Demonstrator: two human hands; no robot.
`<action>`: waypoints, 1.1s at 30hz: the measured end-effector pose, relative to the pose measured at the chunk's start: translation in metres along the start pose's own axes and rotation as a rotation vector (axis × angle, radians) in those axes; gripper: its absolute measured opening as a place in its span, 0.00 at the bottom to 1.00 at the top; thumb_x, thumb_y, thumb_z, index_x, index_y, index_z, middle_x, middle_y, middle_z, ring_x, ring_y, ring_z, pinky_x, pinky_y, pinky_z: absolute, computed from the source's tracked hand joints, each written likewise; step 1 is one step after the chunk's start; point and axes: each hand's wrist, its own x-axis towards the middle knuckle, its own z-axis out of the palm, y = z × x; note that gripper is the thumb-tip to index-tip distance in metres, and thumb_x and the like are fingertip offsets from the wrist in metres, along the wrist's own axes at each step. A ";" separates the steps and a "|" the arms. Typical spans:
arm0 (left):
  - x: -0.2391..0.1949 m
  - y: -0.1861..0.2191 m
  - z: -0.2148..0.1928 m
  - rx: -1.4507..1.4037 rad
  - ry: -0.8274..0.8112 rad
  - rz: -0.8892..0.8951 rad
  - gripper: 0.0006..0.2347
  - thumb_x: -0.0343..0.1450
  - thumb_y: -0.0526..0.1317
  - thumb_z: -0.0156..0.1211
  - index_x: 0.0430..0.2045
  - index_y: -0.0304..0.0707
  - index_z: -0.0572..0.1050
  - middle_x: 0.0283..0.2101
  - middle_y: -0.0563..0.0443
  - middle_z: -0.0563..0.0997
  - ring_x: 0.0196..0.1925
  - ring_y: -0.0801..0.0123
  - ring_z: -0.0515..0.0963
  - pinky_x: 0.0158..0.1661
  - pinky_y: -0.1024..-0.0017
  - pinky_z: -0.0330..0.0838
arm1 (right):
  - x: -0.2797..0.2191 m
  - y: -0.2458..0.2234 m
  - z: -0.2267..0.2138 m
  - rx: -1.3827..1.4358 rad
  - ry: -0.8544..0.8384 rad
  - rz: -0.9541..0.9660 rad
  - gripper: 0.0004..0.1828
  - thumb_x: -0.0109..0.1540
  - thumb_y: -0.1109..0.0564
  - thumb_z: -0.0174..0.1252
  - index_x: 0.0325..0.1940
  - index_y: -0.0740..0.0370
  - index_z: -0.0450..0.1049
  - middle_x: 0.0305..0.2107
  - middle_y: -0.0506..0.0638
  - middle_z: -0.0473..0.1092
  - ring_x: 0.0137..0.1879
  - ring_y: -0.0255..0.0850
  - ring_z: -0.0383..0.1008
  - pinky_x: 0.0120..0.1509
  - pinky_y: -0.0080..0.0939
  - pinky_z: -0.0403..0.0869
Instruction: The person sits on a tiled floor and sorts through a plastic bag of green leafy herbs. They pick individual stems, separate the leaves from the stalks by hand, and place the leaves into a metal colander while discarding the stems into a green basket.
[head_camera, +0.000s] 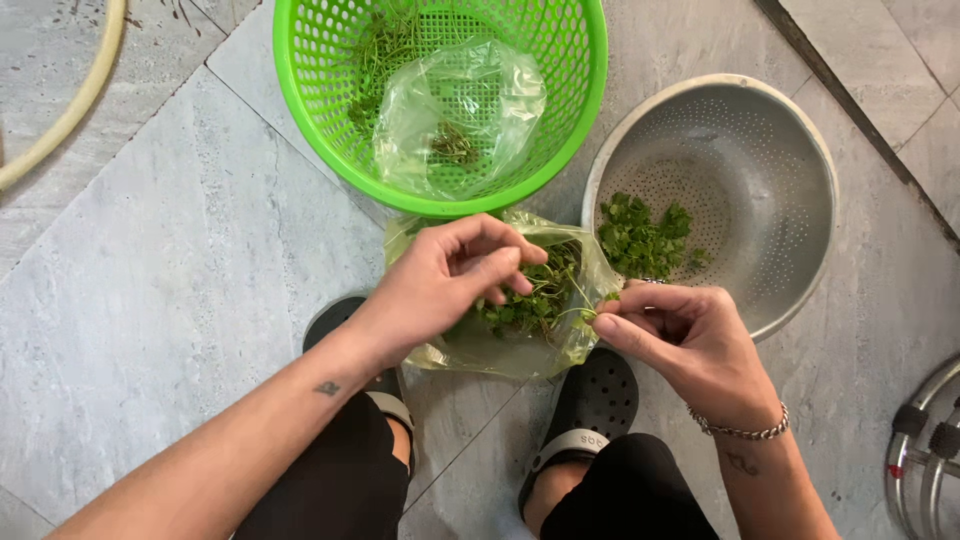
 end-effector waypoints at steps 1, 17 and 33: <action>0.001 0.003 0.001 0.001 0.000 0.001 0.06 0.87 0.39 0.63 0.50 0.39 0.85 0.60 0.48 0.97 0.49 0.73 0.95 0.45 0.75 0.88 | 0.000 0.001 0.000 0.000 0.000 -0.001 0.08 0.69 0.63 0.80 0.47 0.74 0.94 0.38 0.49 0.86 0.43 0.29 0.77 0.47 0.28 0.74; -0.004 0.017 0.010 0.640 -0.126 0.388 0.06 0.88 0.46 0.65 0.54 0.52 0.86 0.37 0.57 0.73 0.39 0.68 0.76 0.48 0.66 0.71 | 0.001 0.002 -0.002 0.049 -0.051 0.006 0.07 0.70 0.62 0.80 0.45 0.72 0.93 0.39 0.49 0.85 0.46 0.31 0.78 0.51 0.30 0.76; 0.085 0.014 0.067 0.335 -0.039 -0.218 0.11 0.86 0.48 0.64 0.52 0.48 0.90 0.51 0.62 0.95 0.49 0.78 0.87 0.54 0.73 0.79 | -0.013 -0.002 -0.061 -0.068 0.275 0.009 0.06 0.68 0.65 0.80 0.47 0.73 0.95 0.43 0.57 0.93 0.49 0.37 0.87 0.58 0.34 0.84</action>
